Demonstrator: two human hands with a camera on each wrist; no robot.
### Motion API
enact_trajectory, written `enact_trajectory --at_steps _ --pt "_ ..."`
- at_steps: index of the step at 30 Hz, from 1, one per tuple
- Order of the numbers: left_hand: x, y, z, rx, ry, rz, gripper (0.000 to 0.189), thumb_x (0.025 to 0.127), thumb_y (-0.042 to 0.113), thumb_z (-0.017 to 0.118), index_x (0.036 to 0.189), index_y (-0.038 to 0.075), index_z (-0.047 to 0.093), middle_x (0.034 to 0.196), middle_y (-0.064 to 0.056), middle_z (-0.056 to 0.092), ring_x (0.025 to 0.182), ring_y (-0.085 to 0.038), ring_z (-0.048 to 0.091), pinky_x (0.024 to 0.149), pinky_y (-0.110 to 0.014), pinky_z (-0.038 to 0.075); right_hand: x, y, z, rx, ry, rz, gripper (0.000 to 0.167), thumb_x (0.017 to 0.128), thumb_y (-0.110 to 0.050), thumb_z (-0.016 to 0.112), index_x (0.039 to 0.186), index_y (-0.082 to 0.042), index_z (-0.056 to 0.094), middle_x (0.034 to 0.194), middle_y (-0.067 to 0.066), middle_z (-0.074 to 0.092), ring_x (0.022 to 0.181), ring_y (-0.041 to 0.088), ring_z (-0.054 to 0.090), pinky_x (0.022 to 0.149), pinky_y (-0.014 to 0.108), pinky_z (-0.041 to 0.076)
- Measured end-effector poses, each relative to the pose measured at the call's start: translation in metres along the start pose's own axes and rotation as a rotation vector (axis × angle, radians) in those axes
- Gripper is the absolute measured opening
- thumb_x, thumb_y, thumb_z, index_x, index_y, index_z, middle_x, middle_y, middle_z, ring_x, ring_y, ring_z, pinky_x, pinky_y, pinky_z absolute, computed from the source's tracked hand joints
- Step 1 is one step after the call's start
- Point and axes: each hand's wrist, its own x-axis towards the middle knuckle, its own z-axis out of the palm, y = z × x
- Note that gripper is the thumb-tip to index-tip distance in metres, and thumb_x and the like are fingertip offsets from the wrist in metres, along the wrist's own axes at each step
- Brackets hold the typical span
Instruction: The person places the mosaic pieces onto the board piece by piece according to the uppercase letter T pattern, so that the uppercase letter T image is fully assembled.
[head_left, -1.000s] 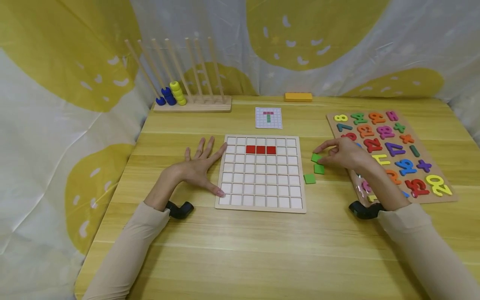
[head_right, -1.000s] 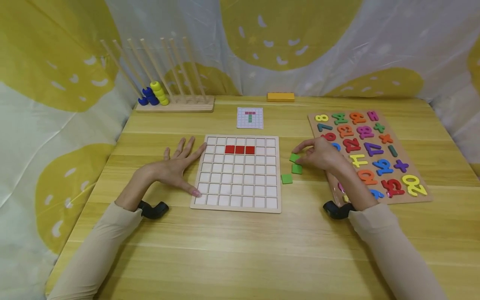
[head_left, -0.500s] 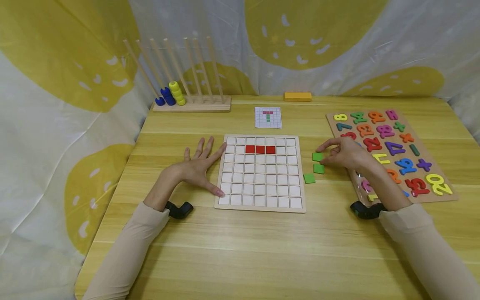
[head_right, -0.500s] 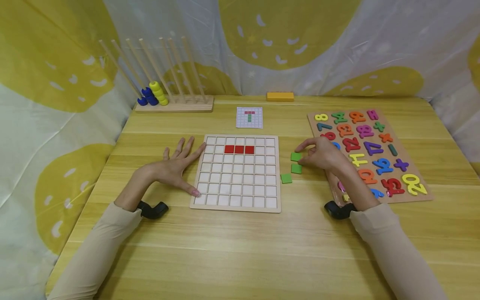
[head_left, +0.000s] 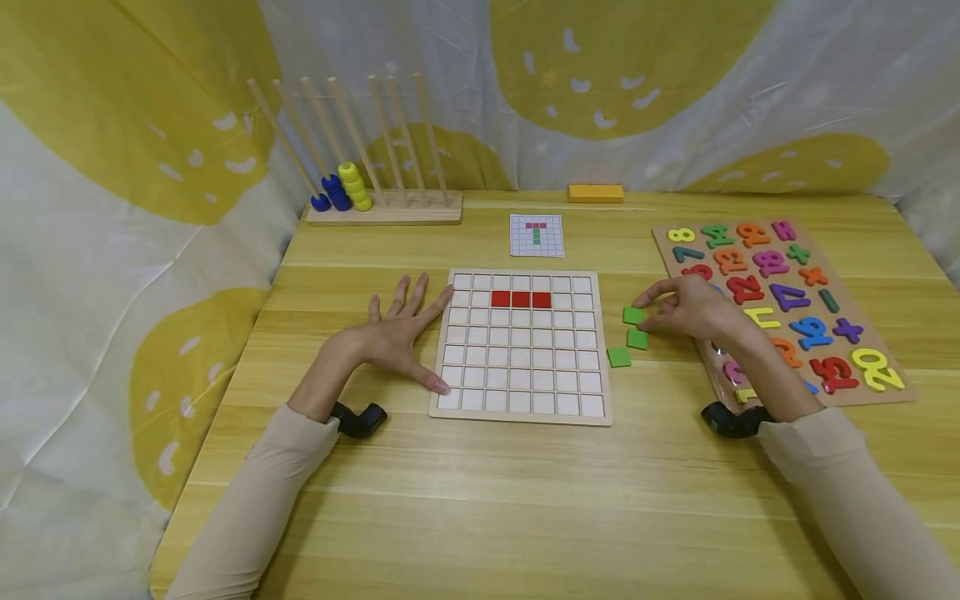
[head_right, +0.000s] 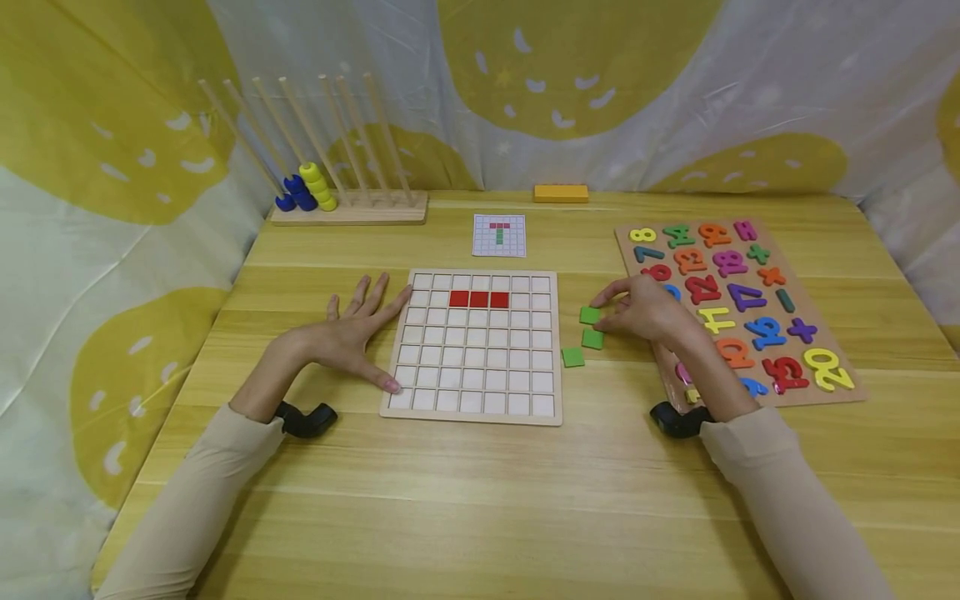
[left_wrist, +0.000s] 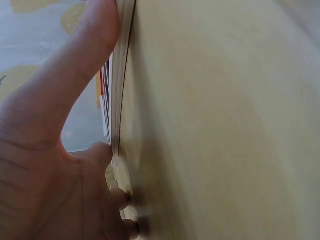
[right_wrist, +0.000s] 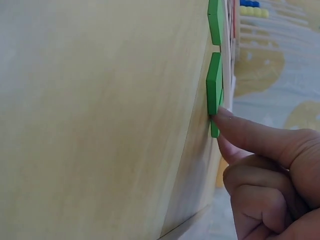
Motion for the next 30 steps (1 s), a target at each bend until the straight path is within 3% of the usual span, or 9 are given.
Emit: enact_trajectory --at_steps 6,13,20,30 --pt "0.0 0.0 0.0 0.001 -0.001 -0.001 0.144 0.072 0.068 0.085 0.165 0.028 -0.016 0.167 -0.016 -0.036 0.153 -0.042 -0.036 0.115 -0.079 -0.018 0.001 -0.003 -0.002 -0.049 -0.016 -0.069 0.037 0.092 -0.021 0.079 0.121 0.0 0.07 0.065 -0.003 0.043 0.06 0.013 0.037 0.055 0.028 0.032" --pt "0.0 -0.001 0.0 0.001 -0.001 0.0 0.144 0.072 0.067 0.085 0.165 0.028 -0.017 0.166 -0.016 -0.037 0.152 -0.042 -0.037 0.114 -0.08 -0.018 0.001 -0.026 -0.001 -0.007 -0.005 -0.114 0.036 0.095 -0.021 0.076 0.124 -0.002 0.07 0.061 -0.004 0.027 0.055 0.011 0.023 0.051 0.029 0.026" --pt "0.001 -0.002 0.002 -0.002 0.004 0.008 0.144 0.072 0.068 0.085 0.165 0.028 -0.017 0.166 -0.016 -0.037 0.152 -0.042 -0.037 0.114 -0.08 -0.018 0.007 -0.061 0.022 0.032 -0.015 -0.189 0.031 0.092 -0.018 0.08 0.118 -0.004 0.075 0.06 -0.004 0.028 0.057 0.013 0.026 0.06 0.031 0.03" --pt "0.0 -0.002 0.001 -0.007 0.003 0.01 0.144 0.072 0.068 0.085 0.165 0.029 -0.017 0.166 -0.015 -0.038 0.152 -0.041 -0.038 0.114 -0.08 -0.019 0.02 -0.097 0.053 0.072 -0.011 -0.205 0.027 0.087 -0.016 0.085 0.112 -0.006 0.079 0.06 -0.002 0.027 0.058 0.015 0.024 0.058 0.028 0.02"
